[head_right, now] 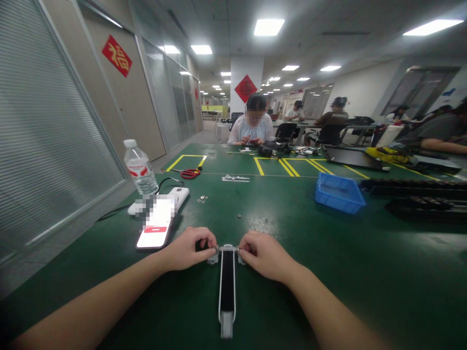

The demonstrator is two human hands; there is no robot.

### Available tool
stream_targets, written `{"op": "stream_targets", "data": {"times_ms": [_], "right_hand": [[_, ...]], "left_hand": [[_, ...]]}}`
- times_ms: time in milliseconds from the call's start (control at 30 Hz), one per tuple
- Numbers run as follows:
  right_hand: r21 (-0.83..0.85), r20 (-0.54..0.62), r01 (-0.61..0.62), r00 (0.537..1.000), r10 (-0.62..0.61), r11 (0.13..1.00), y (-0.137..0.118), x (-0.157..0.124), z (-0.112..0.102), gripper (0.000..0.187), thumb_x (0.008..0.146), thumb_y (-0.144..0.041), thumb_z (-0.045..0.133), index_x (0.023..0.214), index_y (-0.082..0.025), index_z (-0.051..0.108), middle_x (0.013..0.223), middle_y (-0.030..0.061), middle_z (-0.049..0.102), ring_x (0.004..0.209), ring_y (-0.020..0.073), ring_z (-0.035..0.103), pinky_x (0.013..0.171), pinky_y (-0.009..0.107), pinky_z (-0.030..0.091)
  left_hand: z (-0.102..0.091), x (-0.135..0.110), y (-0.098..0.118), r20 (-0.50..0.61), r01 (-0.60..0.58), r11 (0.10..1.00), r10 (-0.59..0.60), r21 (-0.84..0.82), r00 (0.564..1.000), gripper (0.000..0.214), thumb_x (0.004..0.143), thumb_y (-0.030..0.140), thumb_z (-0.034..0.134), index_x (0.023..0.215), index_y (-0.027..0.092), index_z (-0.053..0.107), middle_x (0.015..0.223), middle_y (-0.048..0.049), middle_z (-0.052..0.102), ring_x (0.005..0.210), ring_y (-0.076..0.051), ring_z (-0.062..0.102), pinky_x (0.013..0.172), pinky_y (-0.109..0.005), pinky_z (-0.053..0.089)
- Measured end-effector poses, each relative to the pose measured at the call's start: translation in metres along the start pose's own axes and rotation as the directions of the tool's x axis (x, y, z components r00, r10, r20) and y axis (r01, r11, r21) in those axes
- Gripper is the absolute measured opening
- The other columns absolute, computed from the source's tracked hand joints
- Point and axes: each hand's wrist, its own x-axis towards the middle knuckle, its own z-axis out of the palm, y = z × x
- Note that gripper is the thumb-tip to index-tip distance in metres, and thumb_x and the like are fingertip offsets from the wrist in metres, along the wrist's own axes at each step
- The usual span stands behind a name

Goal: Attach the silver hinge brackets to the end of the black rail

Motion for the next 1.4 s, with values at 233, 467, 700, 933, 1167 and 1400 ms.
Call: {"op": "stream_targets", "data": {"times_ms": [233, 467, 700, 933, 1167, 1400], "right_hand": [[-0.011, -0.002, -0.005, 1.0, 0.005, 1.0, 0.001, 0.0004, 0.0003, 0.008, 0.082, -0.016, 0.057, 0.078, -0.018, 0.063, 0.07, -0.0005, 0.055, 0.065, 0.0128, 0.05, 0.059, 0.024, 0.038], [-0.01, -0.003, 0.005, 1.0, -0.005, 1.0, 0.0019, -0.0002, 0.0008, 0.008, 0.083, -0.018, 0.057, 0.078, -0.018, 0.063, 0.071, -0.0005, 0.056, 0.065, 0.0126, 0.05, 0.06, 0.024, 0.038], [-0.008, 0.0, 0.007, 1.0, -0.007, 1.0, 0.0004, -0.0001, 0.0003, 0.009, 0.084, -0.018, 0.056, 0.079, -0.018, 0.063, 0.072, -0.0002, 0.056, 0.065, 0.0128, 0.05, 0.06, 0.024, 0.038], [-0.011, 0.004, 0.008, 1.0, -0.008, 1.0, 0.0002, -0.0001, 0.0004, 0.009, 0.084, -0.016, 0.057, 0.078, -0.017, 0.063, 0.071, -0.0002, 0.055, 0.065, 0.0126, 0.05, 0.06, 0.024, 0.038], [-0.001, 0.001, -0.003, 1.0, 0.003, 1.0, 0.0007, -0.0008, 0.0011, 0.008, 0.084, -0.017, 0.057, 0.079, -0.017, 0.063, 0.072, -0.0002, 0.056, 0.066, 0.013, 0.051, 0.06, 0.024, 0.038], [-0.012, 0.007, -0.011, 1.0, 0.011, 1.0, -0.0001, 0.0005, 0.0004, 0.008, 0.084, -0.017, 0.057, 0.079, -0.018, 0.063, 0.072, -0.0001, 0.056, 0.066, 0.013, 0.051, 0.061, 0.024, 0.038]], "left_hand": [[-0.0011, 0.0001, 0.0019, 0.026, 0.015, 1.0, -0.015, -0.007, 1.0, 0.009, 0.08, 0.023, 0.06, 0.083, 0.017, 0.064, 0.078, 0.0007, 0.061, 0.069, -0.012, 0.053, 0.069, -0.024, 0.04], [-0.0027, -0.0001, 0.0035, 0.046, 0.025, 0.999, -0.026, 0.028, 0.999, 0.009, 0.08, 0.024, 0.059, 0.084, 0.017, 0.064, 0.079, 0.0011, 0.061, 0.072, -0.013, 0.054, 0.08, -0.03, 0.038], [-0.0029, -0.0003, 0.0059, 0.045, 0.013, 0.997, -0.016, 0.074, 0.999, 0.007, 0.08, 0.021, 0.059, 0.083, 0.017, 0.063, 0.08, 0.001, 0.062, 0.074, -0.014, 0.057, 0.083, -0.033, 0.035], [-0.0019, -0.0006, 0.0036, 0.04, -0.059, 0.989, 0.054, 0.137, 0.998, 0.007, 0.082, 0.019, 0.056, 0.084, 0.017, 0.063, 0.079, 0.001, 0.062, 0.077, -0.015, 0.058, 0.08, -0.032, 0.034], [-0.0021, -0.001, 0.0034, 0.034, -0.043, 0.991, 0.039, 0.127, 0.999, 0.009, 0.084, 0.02, 0.054, 0.083, 0.017, 0.063, 0.079, 0.0007, 0.062, 0.075, -0.015, 0.057, 0.079, -0.032, 0.034], [-0.0009, -0.001, 0.0021, 0.011, -0.062, 0.992, 0.061, 0.11, 0.998, 0.006, 0.082, 0.021, 0.058, 0.082, 0.017, 0.063, 0.077, 0.0015, 0.062, 0.075, -0.014, 0.058, 0.08, -0.032, 0.034]]}}
